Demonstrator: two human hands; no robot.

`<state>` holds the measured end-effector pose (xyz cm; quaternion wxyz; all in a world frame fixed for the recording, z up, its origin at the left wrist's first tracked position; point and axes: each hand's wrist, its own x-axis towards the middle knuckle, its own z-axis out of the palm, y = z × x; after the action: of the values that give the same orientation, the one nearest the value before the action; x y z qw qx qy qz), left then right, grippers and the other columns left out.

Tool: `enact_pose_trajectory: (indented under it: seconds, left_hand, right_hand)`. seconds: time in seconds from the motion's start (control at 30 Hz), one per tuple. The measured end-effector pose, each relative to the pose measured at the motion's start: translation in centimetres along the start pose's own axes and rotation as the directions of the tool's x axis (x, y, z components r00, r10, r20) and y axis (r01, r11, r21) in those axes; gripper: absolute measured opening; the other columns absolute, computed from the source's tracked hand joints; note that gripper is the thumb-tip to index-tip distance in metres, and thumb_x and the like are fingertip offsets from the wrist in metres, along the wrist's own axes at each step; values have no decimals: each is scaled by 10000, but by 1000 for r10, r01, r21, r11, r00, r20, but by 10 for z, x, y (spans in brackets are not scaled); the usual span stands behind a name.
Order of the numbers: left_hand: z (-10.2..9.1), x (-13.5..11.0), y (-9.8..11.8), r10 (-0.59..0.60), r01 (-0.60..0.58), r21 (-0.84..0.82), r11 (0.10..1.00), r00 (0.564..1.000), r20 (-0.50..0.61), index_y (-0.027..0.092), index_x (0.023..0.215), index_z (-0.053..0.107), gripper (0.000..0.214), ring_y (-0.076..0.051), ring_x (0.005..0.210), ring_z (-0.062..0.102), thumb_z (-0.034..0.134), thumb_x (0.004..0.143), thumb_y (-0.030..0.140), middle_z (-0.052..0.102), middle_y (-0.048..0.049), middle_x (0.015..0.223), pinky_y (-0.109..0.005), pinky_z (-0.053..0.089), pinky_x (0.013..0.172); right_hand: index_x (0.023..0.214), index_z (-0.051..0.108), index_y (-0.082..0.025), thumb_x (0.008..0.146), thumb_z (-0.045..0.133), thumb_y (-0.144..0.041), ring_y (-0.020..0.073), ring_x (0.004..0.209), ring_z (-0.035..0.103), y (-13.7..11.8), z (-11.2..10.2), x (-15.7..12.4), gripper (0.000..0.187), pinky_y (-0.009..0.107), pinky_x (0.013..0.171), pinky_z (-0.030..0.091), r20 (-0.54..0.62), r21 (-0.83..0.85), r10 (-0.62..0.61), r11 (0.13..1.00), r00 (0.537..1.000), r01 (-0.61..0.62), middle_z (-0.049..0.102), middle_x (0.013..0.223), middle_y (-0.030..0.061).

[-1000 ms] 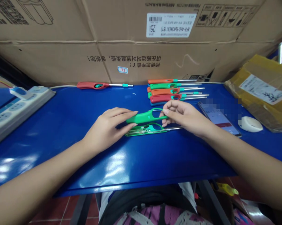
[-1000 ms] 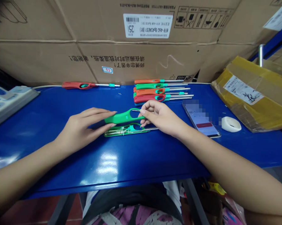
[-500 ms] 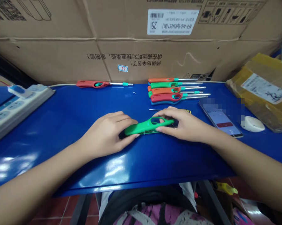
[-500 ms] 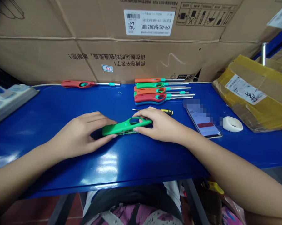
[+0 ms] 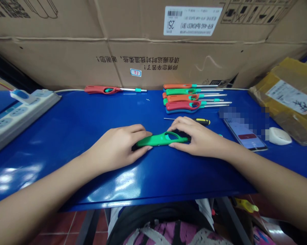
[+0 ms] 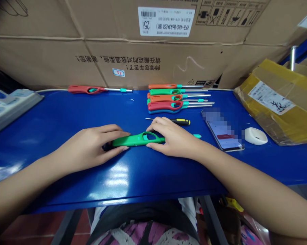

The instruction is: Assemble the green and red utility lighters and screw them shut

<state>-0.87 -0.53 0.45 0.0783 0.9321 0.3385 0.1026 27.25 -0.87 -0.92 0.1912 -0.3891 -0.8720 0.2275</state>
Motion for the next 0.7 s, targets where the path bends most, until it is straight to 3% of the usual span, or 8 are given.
enact_pose_trajectory:
  seconds: [0.33,0.47,0.7]
  left_hand:
    - [3,1,-1,-30,28,-88,996,999,-23,241,1214,701,293,-197,919,709,626,966,380,703,-46,1131,-266,534,668]
    - [5,2,-2,-54,47,-181,982,998,-32,234,1197,725,289,-206,939,698,689,933,347,703,-56,1117,-293,554,742]
    - [10,4,-4,-190,155,-375,914,980,-56,243,1082,785,308,-155,750,662,813,825,410,722,-30,1014,-273,512,624]
  right_hand:
    - [1096,612,-231,883,711,-302,250,1083,592,-2,-2,-2,245,422,959,494,-8,-4,11,1000,1000,-11,634,1116,77]
    - [1084,621,-219,873,732,-312,250,1091,587,-2,-1,-2,257,420,965,486,-6,0,26,1000,1000,-26,637,1118,79]
    - [1041,684,-209,804,812,-326,175,858,575,-1,2,0,294,319,756,484,-19,113,167,980,986,-164,622,1009,37]
